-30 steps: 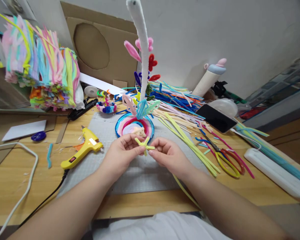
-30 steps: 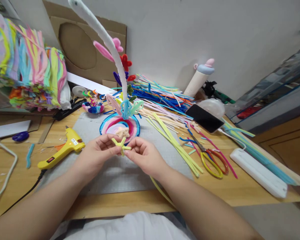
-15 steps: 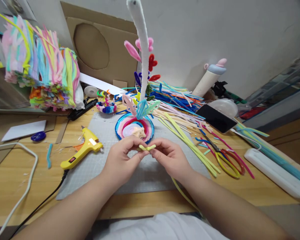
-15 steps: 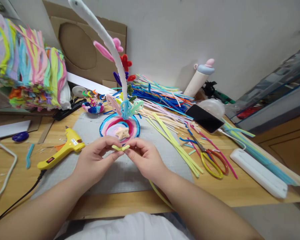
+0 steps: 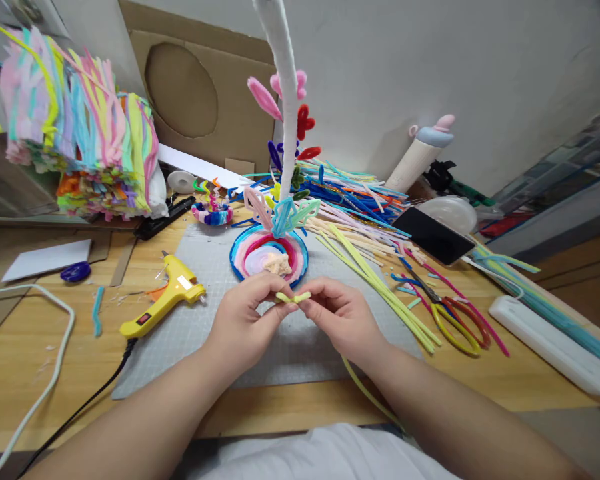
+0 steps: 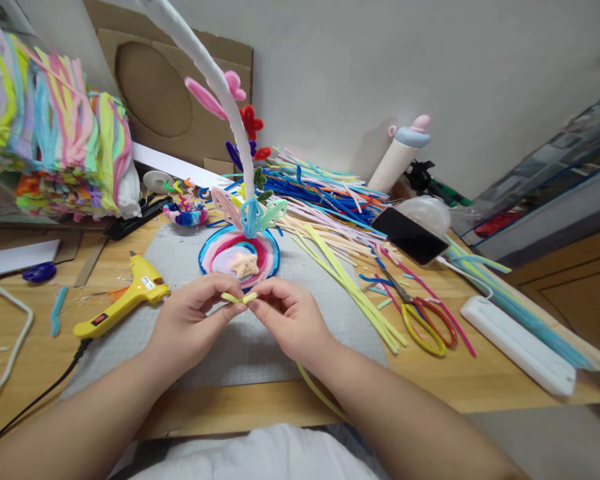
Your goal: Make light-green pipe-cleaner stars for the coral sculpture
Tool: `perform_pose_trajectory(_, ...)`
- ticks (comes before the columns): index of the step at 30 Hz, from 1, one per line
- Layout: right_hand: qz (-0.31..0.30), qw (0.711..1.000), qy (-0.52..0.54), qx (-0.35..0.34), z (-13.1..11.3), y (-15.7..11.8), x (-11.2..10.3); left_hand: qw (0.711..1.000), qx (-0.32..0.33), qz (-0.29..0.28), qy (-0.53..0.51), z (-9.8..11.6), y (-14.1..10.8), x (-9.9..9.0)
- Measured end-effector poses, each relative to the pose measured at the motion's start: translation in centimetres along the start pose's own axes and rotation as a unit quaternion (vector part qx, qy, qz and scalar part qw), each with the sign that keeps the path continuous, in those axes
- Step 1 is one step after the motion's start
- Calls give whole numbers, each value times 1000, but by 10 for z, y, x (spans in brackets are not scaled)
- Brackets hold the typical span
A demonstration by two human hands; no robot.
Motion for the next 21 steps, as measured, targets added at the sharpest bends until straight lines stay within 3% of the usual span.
perform_pose_trajectory(8, 2, 1000, 0, 18, 1, 1, 2, 1000, -10, 4, -15, -3, 1, 1)
perform_pose_trajectory(12, 7, 999, 30, 45, 5, 1, 2, 994, -68, 12, -80, -7, 2, 2)
perform_pose_trajectory(21, -47, 969, 169, 175, 17, 2, 8, 924, -218, -7, -313, -25, 3, 11)
Point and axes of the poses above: each hand's wrist, its own y-axis towards the middle knuckle, its own x-axis out of the palm, z = x × y, the point moved 6 cm from there along y, towards the middle knuckle
